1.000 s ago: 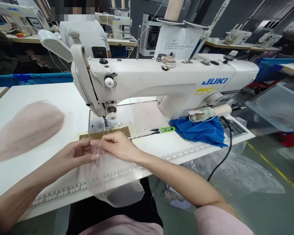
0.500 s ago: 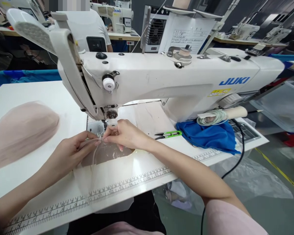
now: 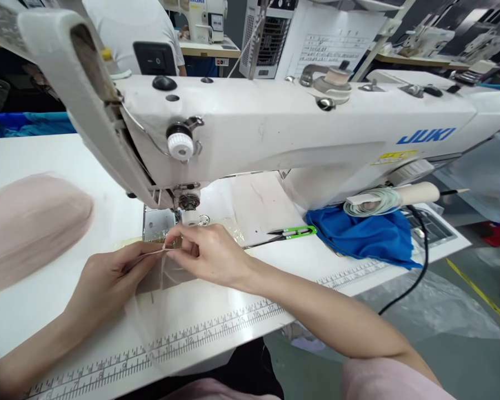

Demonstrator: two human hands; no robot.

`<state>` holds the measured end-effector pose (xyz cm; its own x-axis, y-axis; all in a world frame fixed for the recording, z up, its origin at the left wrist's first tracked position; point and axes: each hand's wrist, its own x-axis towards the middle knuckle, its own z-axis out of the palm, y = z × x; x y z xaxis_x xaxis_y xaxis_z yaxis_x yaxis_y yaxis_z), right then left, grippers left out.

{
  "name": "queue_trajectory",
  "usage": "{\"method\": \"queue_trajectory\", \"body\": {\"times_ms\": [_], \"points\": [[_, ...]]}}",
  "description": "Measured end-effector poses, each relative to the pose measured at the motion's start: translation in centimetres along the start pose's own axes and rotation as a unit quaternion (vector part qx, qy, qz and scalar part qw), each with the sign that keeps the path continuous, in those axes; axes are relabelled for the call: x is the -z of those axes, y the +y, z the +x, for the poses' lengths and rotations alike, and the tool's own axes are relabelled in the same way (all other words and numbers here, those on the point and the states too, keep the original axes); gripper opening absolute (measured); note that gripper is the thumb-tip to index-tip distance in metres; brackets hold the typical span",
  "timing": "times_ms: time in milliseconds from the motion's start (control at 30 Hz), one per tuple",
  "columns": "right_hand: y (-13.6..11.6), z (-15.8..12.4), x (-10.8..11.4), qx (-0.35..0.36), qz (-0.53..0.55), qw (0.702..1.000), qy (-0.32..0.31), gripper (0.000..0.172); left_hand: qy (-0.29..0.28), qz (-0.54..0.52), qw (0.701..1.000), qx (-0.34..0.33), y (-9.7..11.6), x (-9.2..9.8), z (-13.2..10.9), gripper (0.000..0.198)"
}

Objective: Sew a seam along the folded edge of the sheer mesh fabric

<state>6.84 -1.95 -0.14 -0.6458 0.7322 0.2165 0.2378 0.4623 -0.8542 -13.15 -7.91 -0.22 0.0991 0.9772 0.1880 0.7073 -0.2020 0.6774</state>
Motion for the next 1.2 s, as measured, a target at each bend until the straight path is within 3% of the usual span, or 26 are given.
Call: {"method": "queue_trajectory", "body": {"times_ms": [267,533,767,900,1067,1133,1200], "points": [[0.2,-0.2,0.0,0.018,0.000,0.999,-0.027,0.006,-0.016,-0.021,0.999,0.018,0.3,-0.2,0.0,0.025],[0.3,-0.2,0.1,0.040,-0.024,0.998,-0.040,0.010,0.022,0.028,0.997,-0.066,0.6,-0.1,-0.2,0.022],[0.7,-0.3,-0.1,0.113,-0.062,0.992,0.008,0.015,0.044,0.090,0.989,-0.113,0.3,0.0,-0.5,0.018],[1.0,-0.5,0.0,0.206,-0.150,0.966,0.051,0.019,0.049,0.092,0.988,-0.112,0.3,0.1,-0.8,0.019],[0.1,-1.0,0.9,0.337,-0.315,0.885,0.067,0.020,0.041,0.051,0.988,-0.139,1.1,0.1,-1.0,0.012],[-0.5,-1.0,1.4,0.316,-0.292,0.902,0.031,0.022,0.020,0.023,0.993,-0.116,1.5,0.2,-1.1,0.011],[-1.0,-0.9,1.7,0.225,-0.204,0.952,-0.028,0.019,-0.026,0.010,0.997,-0.075,1.5,0.1,-1.2,0.016]]}}
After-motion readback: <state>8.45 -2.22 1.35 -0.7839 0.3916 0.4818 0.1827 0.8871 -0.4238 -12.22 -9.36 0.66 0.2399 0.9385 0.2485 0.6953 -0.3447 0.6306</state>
